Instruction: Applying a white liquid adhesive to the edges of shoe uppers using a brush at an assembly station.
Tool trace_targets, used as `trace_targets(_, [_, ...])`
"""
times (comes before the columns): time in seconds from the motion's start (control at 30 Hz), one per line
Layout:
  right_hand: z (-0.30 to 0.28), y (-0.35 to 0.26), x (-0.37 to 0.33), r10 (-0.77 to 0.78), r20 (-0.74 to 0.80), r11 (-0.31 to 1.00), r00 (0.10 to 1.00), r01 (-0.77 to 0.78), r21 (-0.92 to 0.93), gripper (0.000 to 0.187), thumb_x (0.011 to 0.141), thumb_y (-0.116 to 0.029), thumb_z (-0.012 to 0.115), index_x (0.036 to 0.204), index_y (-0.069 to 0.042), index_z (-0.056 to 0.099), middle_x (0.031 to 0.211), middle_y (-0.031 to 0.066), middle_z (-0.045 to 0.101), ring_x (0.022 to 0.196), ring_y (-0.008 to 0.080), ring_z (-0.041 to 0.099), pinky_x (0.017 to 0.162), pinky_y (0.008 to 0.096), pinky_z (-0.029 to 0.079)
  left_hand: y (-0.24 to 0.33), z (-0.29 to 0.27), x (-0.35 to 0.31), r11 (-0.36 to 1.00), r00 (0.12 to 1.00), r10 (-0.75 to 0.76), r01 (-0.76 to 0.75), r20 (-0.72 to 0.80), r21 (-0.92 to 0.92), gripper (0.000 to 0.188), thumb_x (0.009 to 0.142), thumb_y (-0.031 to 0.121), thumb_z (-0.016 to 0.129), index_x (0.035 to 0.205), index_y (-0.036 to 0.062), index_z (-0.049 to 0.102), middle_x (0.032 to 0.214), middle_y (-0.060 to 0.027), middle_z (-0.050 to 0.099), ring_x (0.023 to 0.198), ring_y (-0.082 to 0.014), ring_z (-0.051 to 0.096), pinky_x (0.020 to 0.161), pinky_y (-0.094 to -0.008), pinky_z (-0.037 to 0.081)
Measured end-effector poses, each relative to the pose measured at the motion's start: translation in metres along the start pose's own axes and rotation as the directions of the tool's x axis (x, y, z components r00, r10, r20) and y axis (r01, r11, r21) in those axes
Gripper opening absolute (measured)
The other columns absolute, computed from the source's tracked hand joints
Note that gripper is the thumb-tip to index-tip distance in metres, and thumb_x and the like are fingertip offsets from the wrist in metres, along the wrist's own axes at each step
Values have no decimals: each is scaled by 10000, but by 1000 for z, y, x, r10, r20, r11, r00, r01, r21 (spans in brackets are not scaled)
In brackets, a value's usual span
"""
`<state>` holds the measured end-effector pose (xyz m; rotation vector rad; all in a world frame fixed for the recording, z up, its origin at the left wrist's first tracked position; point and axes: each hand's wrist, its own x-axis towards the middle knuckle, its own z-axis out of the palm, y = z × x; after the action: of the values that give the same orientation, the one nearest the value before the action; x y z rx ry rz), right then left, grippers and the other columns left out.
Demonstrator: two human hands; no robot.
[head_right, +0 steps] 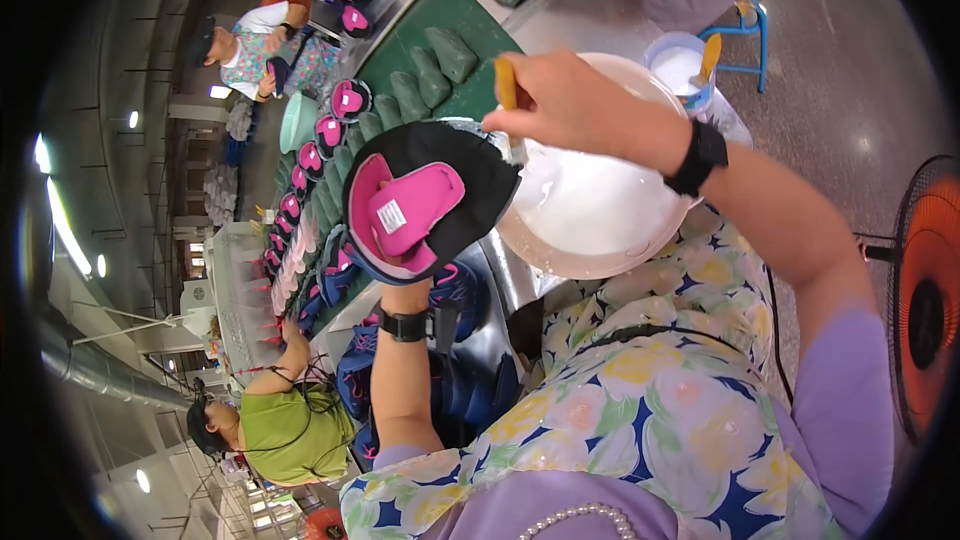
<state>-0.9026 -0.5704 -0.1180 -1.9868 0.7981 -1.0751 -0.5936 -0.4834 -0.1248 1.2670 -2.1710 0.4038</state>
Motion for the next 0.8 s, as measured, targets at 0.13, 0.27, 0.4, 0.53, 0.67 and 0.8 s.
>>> trace_targets(0.13, [22,1,-25,236,-149,962,960,-209,177,373,834,-302,764,886,43,631,689,141,655,596,228,635,577,334,494,31,15,-2,986,983,-98,75,-155,-149,295,898,130,592,1185,63,576,1164,-126,619,1061,-282,608,912,-411,488])
trace_targets(0.27, [30,-8,-42,426,-92,837,900,-354,417,398,862,-327,739,912,58,650,740,119,690,584,156,656,550,287,522,46,20,-11,931,935,-236,140,-264,-337,370,905,126,614,1260,48,545,1226,-128,600,1120,-270,593,961,-403,478])
trace_targets(0.4, [39,-6,-51,457,-17,781,889,-392,486,411,873,-331,730,919,67,644,757,125,693,598,146,669,546,272,531,53,26,-17,831,854,-402,190,-329,-523,450,911,122,635,1335,34,514,1287,-130,580,1178,-257,579,1010,-394,467])
trace_targets(0.53, [46,-11,-59,407,-36,813,913,-343,471,411,869,-327,737,913,71,642,753,126,691,614,161,671,562,276,526,47,30,-25,730,763,-543,221,-352,-647,511,916,119,651,1392,23,491,1333,-132,566,1222,-247,568,1046,-387,460])
trace_targets(0.67, [54,-19,-63,356,6,843,934,-324,430,383,867,-309,749,915,58,650,755,117,694,619,158,667,583,278,521,35,31,-24,779,790,-456,131,-409,-614,524,900,172,686,1366,9,509,1336,-139,581,1174,-254,598,1022,-381,475])
trace_targets(0.8, [39,-32,-64,298,-50,850,953,-241,469,346,852,-274,778,928,39,654,750,98,690,627,146,654,590,279,509,1,4,-41,847,867,-470,388,-168,-364,503,903,180,668,1358,26,521,1290,-144,616,1139,-244,624,1002,-373,491])
